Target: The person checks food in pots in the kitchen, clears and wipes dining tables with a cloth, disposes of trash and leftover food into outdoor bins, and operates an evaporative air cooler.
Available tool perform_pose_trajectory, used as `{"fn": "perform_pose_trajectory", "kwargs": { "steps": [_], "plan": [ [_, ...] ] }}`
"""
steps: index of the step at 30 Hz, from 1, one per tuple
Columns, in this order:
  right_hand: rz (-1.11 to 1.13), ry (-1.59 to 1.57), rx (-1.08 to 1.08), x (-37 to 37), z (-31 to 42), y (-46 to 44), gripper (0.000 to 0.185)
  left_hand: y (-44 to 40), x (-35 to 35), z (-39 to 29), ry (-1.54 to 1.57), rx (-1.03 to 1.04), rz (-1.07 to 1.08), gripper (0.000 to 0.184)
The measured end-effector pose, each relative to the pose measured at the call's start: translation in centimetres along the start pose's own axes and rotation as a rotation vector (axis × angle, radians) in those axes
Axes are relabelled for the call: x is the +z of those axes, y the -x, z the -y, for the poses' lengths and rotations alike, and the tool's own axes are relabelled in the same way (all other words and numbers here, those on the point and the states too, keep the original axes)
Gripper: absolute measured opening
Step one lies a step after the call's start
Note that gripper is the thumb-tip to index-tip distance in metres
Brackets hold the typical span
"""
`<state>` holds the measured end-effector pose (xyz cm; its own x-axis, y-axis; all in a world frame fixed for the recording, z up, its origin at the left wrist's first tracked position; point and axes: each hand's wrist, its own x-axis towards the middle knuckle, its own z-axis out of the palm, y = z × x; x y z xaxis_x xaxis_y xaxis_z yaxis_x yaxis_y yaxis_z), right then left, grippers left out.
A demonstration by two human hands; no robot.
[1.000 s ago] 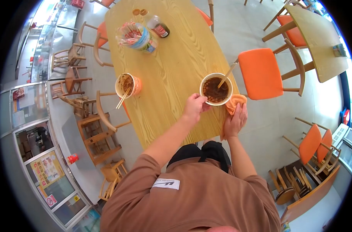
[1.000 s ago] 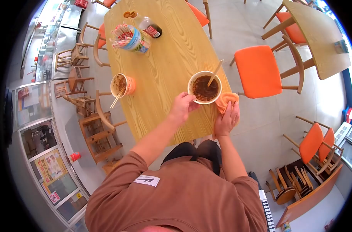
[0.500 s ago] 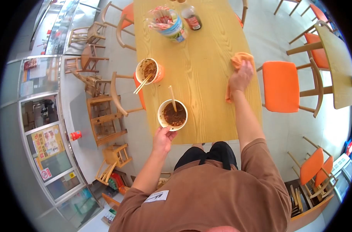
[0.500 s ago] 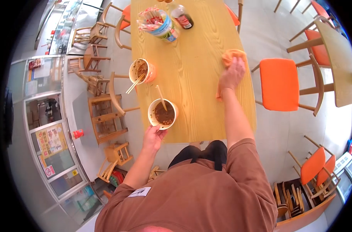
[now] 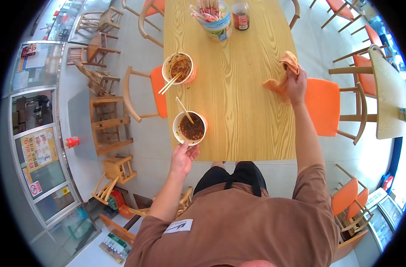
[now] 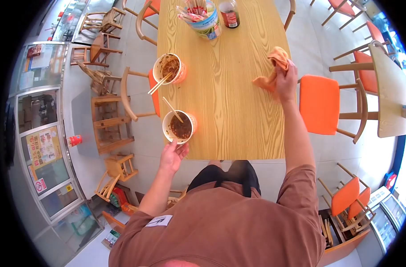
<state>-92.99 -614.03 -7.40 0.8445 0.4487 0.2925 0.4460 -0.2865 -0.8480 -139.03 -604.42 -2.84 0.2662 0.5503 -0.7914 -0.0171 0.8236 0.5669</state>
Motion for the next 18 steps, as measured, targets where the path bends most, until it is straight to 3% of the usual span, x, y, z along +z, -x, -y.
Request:
{"fn": "perform_pose_trajectory", "kwargs": {
  "steps": [3,5,7,8,10,13,16,18],
  "plan": [
    [0.129,0.150,0.045,0.5,-3.6,0.0,0.035,1.5,0.8,-0.6,-0.001,-0.009,-0.049,0.025],
    [0.105,0.262,-0.037,0.9,-3.7,0.9,0.034,2.0,0.8,-0.8,0.000,-0.012,-0.056,0.025],
    [0.229,-0.401,0.464,-0.3,0.1,1.4,0.034,2.3,0.3,-0.7,0.008,-0.018,-0.069,0.024],
    [0.231,-0.394,0.463,-1.2,1.8,1.8,0.034,2.2,-0.1,-0.7,0.009,-0.001,-0.065,0.024],
    [0.189,-0.881,0.543,-3.4,4.5,3.0,0.032,2.5,-0.5,-0.5,0.014,0.004,-0.058,0.024],
    [0.224,-0.946,0.582,-6.6,5.6,4.8,0.039,4.1,-0.4,0.3,-0.013,-0.021,-0.078,0.020],
    [0.180,-1.028,0.644,-8.3,5.4,6.9,0.039,5.4,2.2,2.1,-0.251,0.032,-0.005,0.014],
    [0.145,-1.090,0.721,-9.4,5.4,8.0,0.040,6.1,6.2,2.3,-0.395,0.115,0.171,0.013]
  ]
}}
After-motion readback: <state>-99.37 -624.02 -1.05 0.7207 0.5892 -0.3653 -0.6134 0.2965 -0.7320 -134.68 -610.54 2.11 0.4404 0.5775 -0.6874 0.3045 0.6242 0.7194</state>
